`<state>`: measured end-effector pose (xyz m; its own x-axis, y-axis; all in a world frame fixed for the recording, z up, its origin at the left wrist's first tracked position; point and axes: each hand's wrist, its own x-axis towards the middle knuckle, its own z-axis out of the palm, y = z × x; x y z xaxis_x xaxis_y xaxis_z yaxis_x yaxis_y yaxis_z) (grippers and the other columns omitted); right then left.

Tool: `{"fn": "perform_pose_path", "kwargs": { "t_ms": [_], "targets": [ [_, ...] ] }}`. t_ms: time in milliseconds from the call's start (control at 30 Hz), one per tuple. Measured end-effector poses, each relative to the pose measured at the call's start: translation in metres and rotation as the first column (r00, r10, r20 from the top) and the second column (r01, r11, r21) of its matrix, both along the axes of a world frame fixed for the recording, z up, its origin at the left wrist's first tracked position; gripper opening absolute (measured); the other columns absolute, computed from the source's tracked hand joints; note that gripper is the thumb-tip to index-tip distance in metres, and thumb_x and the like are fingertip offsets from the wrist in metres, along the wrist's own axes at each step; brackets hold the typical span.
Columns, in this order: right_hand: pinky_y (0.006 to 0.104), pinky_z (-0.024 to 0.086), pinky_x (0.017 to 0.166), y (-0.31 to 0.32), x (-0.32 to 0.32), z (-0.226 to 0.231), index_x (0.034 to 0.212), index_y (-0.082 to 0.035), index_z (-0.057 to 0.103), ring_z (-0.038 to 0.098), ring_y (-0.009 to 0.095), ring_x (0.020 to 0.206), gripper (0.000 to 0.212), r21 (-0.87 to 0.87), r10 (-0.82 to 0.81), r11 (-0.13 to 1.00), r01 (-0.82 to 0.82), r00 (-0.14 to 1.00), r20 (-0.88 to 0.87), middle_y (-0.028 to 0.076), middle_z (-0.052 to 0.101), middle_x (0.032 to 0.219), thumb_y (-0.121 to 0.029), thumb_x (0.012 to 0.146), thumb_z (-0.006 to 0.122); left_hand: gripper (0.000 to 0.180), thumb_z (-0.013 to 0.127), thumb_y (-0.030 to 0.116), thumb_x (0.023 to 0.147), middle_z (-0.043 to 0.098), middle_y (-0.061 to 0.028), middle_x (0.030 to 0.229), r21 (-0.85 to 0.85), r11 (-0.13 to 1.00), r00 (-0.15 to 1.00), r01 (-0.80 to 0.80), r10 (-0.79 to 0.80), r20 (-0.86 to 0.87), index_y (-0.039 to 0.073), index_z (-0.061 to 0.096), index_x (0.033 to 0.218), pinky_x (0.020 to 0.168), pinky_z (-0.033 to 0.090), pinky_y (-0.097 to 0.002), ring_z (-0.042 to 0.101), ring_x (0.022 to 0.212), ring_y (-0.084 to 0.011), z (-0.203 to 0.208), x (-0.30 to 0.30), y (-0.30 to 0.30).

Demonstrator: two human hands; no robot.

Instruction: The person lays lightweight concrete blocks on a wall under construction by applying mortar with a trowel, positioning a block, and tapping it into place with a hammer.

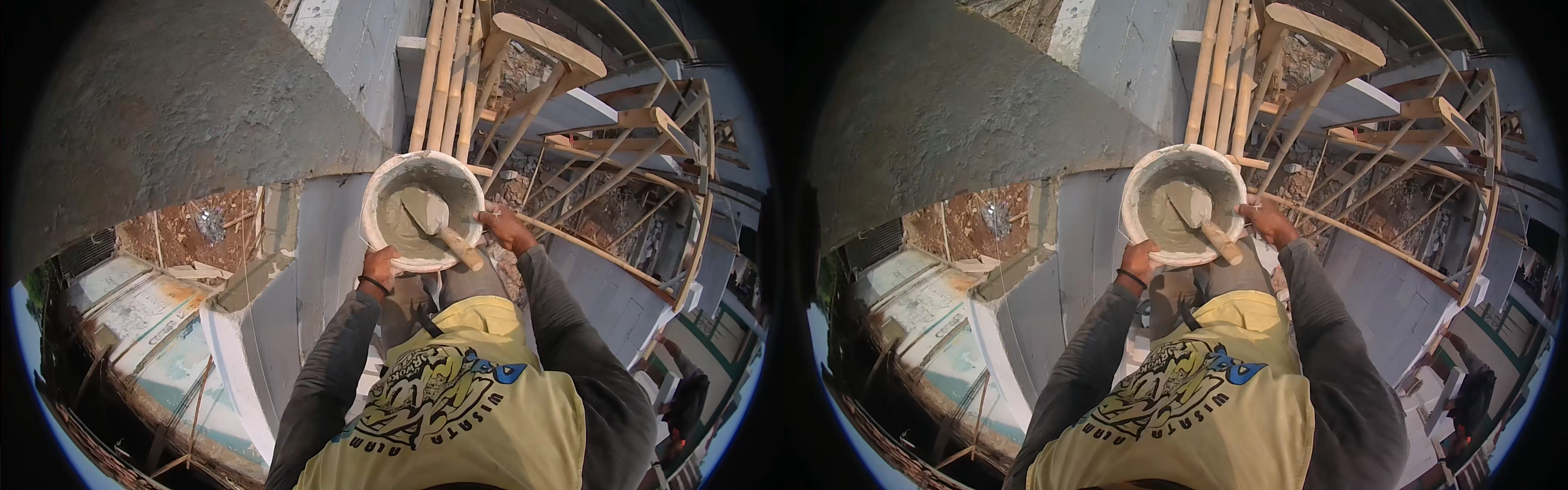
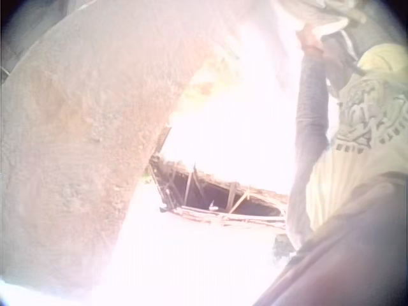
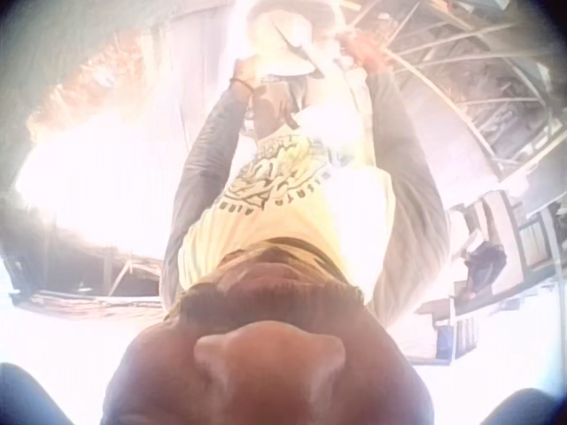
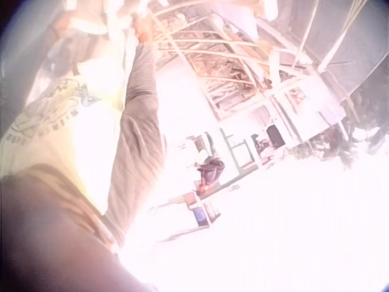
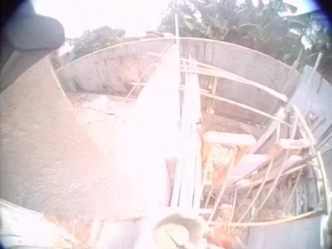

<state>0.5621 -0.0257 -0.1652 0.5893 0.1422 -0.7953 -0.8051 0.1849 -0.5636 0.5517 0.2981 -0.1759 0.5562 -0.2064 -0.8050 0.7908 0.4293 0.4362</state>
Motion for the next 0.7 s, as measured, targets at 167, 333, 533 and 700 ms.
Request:
{"fn": "perform_pose_path", "kwargs": {
  "t_ms": [167, 333, 533, 700],
  "targets": [
    [0.0334, 0.053, 0.080, -0.012, 0.044, -0.092, 0.127, 0.007, 0.056, 0.065, 0.020, 0.091, 0.037, -0.239, -0.165, 0.958, 0.158, 0.986, -0.007, 0.016, 0.068, 0.111, -0.007, 0.093, 0.059, 0.070, 0.064, 0.019, 0.092, 0.047, -0.0202, 0.141, 0.119, 0.991, 0.997, 0.058, -0.051, -0.062, 0.004, 0.025, 0.149, 0.100, 0.048, -0.0529, 0.050, 0.128, -0.0345, -0.018, 0.058, -0.038],
    [0.0377, 0.049, 0.065, -0.023, 0.082, -0.326, 0.106, 0.007, 0.058, 0.063, 0.024, 0.075, 0.025, -0.410, -0.433, 0.797, 0.442, 0.893, 0.120, 0.017, 0.067, 0.092, -0.011, 0.089, 0.063, 0.085, 0.071, 0.038, 0.086, 0.032, -0.0270, 0.153, 0.708, 0.368, 0.675, 0.604, -0.707, -0.209, -0.003, 0.030, 0.149, 0.116, 0.027, -0.0485, 0.033, 0.142, -0.0395, -0.072, -0.050, -0.017],
    [0.0406, 0.053, 0.064, -0.047, 0.136, -0.491, 0.106, 0.007, 0.055, 0.064, 0.026, 0.074, 0.023, -0.245, -0.771, 0.625, 0.741, 0.635, -0.043, 0.017, 0.063, 0.091, -0.007, 0.089, 0.061, 0.083, 0.069, 0.039, 0.086, 0.024, -0.0315, 0.155, 0.631, -0.103, 0.326, 0.769, -0.785, -0.527, -0.003, 0.033, 0.148, 0.119, 0.020, -0.0513, 0.020, 0.145, -0.0474, -0.076, -0.159, 0.047],
    [0.0442, 0.064, 0.071, -0.036, 0.155, -0.504, 0.111, 0.005, 0.055, 0.068, 0.033, 0.083, 0.026, -0.077, -0.743, 0.656, 0.750, 0.625, -0.240, 0.020, 0.064, 0.099, -0.014, 0.095, 0.062, 0.078, 0.066, 0.040, 0.089, 0.022, -0.0312, 0.156, 0.714, -0.099, 0.362, 0.693, -0.809, -0.463, -0.003, 0.035, 0.147, 0.119, 0.021, -0.0496, 0.023, 0.144, -0.0485, -0.092, -0.154, 0.035]
  ]
}}
